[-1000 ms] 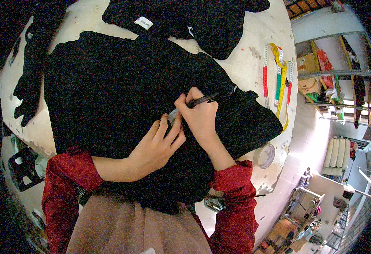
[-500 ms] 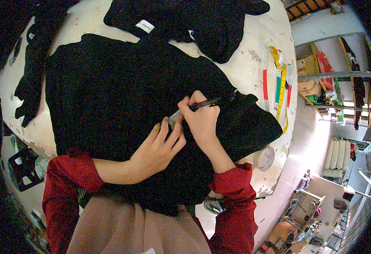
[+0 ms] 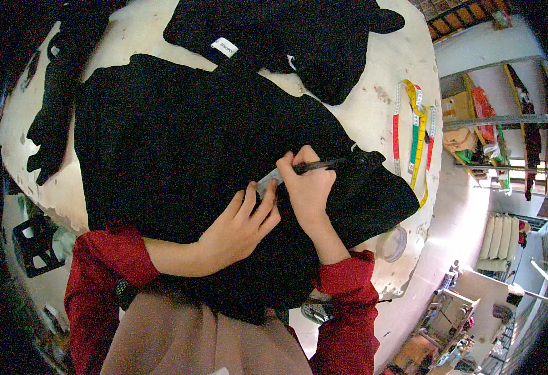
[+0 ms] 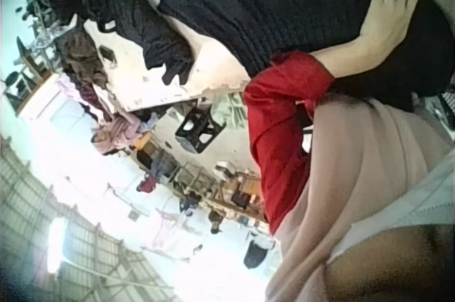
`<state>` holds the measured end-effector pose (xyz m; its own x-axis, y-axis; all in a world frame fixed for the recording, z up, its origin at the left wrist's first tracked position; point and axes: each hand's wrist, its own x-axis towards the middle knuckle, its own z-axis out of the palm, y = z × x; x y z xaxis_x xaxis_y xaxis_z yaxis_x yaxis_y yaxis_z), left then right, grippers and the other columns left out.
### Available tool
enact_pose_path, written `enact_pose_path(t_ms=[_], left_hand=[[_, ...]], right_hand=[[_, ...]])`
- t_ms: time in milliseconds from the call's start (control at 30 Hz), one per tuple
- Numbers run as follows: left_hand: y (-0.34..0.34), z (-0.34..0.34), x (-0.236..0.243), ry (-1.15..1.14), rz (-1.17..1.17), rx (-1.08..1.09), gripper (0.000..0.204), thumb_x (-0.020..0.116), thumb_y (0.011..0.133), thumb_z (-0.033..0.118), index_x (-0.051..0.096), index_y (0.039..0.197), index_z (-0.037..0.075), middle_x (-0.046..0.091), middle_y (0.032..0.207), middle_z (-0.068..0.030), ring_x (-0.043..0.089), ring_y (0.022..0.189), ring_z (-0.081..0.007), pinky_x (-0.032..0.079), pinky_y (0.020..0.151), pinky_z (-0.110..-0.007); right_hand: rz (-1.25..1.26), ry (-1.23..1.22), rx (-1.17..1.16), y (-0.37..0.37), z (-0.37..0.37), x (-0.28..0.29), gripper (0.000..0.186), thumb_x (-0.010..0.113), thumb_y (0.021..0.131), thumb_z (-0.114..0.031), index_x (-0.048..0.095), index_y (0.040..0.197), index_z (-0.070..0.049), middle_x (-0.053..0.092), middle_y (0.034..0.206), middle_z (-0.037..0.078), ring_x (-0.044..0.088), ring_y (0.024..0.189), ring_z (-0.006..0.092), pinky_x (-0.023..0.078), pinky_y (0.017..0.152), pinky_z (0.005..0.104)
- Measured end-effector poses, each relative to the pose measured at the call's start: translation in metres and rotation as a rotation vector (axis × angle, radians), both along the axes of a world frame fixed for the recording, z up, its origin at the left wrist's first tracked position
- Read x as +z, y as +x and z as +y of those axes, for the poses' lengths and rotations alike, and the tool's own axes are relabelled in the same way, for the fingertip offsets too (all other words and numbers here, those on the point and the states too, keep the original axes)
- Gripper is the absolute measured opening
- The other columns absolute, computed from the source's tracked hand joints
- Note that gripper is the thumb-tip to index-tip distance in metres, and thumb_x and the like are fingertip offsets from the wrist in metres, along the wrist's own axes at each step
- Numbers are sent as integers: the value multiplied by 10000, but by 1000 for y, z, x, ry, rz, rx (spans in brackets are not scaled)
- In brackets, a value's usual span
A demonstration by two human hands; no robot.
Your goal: The person lays a black knit garment flat on a table, measures its width with a tape measure, and marks the measured position with a pen. The person then folds the garment and places it aside before repeating the process with another garment.
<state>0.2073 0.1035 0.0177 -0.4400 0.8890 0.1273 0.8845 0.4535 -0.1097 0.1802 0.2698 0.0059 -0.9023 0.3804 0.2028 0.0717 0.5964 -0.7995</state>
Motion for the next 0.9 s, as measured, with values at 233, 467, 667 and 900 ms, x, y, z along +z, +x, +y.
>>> enact_pose_path(t_ms=[233, 467, 667, 900], left_hand=[[0, 0, 0, 12, 14, 0, 425, 486, 897, 247, 491, 1240, -3, 460, 1373, -237, 511, 1155, -380, 444, 976, -412], [0, -1, 0, 18, 7, 3, 429, 488, 892, 243, 490, 1239, -9, 458, 1372, -243, 512, 1155, -385, 442, 986, -423], [0, -1, 0, 23, 4, 1, 428, 485, 893, 241, 484, 1240, -9, 452, 1380, -246, 513, 1157, -385, 444, 980, -423], [0, 0, 2, 8, 7, 8, 428, 484, 895, 246, 482, 1243, -4, 451, 1387, -236, 509, 1164, -378, 443, 973, -414]], right_hand=[[81, 182, 37, -2, -1, 2, 304, 661, 834, -54, 464, 605, -18, 456, 508, -8, 407, 474, 10, 325, 420, 224], [12, 102, -25, -1, -3, 3, 290, 670, 810, -50, 463, 613, -4, 456, 506, 7, 393, 514, 13, 329, 434, 237], [42, 170, -3, -2, -1, 4, 299, 665, 814, -52, 453, 609, -4, 450, 506, -1, 401, 511, 10, 329, 432, 236], [4, 71, -45, -3, -3, 6, 314, 652, 818, -44, 423, 607, -6, 412, 512, -11, 372, 514, 16, 315, 432, 244]])
